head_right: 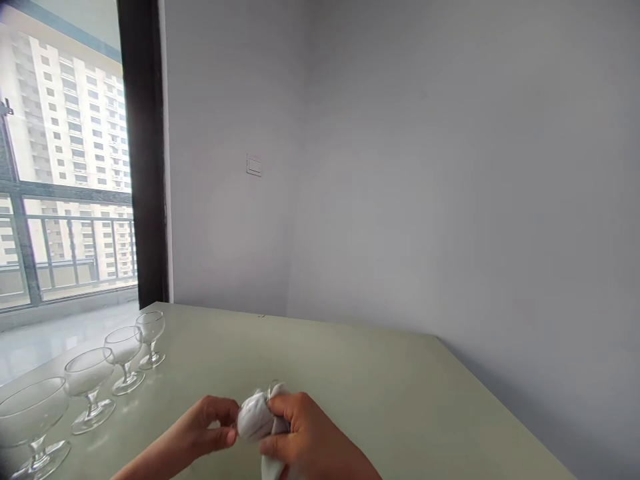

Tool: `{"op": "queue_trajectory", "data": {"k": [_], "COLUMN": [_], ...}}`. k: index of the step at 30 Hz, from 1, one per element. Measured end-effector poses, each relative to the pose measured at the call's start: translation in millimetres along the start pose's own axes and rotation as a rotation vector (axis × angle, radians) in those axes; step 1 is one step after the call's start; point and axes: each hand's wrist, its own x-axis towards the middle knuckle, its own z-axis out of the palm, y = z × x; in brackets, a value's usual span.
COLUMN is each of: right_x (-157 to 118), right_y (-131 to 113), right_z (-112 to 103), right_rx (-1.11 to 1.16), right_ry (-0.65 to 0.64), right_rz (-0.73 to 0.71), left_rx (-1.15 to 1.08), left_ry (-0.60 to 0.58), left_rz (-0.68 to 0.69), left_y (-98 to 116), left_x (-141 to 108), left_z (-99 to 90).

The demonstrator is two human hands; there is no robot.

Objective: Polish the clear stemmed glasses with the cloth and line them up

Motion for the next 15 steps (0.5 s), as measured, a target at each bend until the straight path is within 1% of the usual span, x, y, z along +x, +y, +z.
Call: {"op": "queue_trajectory", "data": {"k": [1, 3, 4, 5, 6, 7, 8, 9, 12, 15], "right_x": [3.3, 12.9, 18.1, 22.9, 26.7, 29.2, 30.0, 29.1, 17.0, -0.4], "right_y": [3.3, 12.1, 17.0, 21.6, 25.4, 27.8, 28.4, 26.9, 10.2, -12.6], "right_z": [1.9, 8.9, 13.6, 18.6, 23.7, 28.4, 32.3, 35.2, 35.5, 24.9], "right_rx": [0.083, 0.331, 0.463, 0.579, 0.668, 0.713, 0.712, 0.669, 0.392, 0.062], "right_ry": [0.045, 0.13, 0.168, 0.198, 0.217, 0.219, 0.21, 0.193, 0.134, 0.052], "right_rz": [0.004, 0.013, 0.017, 0.024, 0.038, 0.051, 0.06, 0.062, 0.05, 0.023], "left_rx": [0.176, 0.571, 0.737, 0.865, 0.951, 1.003, 1.032, 1.044, 0.976, 0.821], "left_ry": [0.161, 0.507, 0.633, 0.708, 0.743, 0.743, 0.716, 0.663, 0.464, 0.283], "left_rz": [0.088, 0.3, 0.394, 0.474, 0.525, 0.543, 0.543, 0.535, 0.493, 0.428], "left_y": [0.7, 2.9, 4.1, 5.0, 5.5, 5.4, 4.6, 3.2, -2.5, -3.8], "left_x": [-0.9, -2.9, -3.8, -4.5, -5.0, -5.4, -5.5, -5.3, -3.4, -1.6], "left_z": [2.2, 7.5, 10.1, 12.1, 13.1, 12.9, 11.5, 9.0, -1.7, -8.1]}}
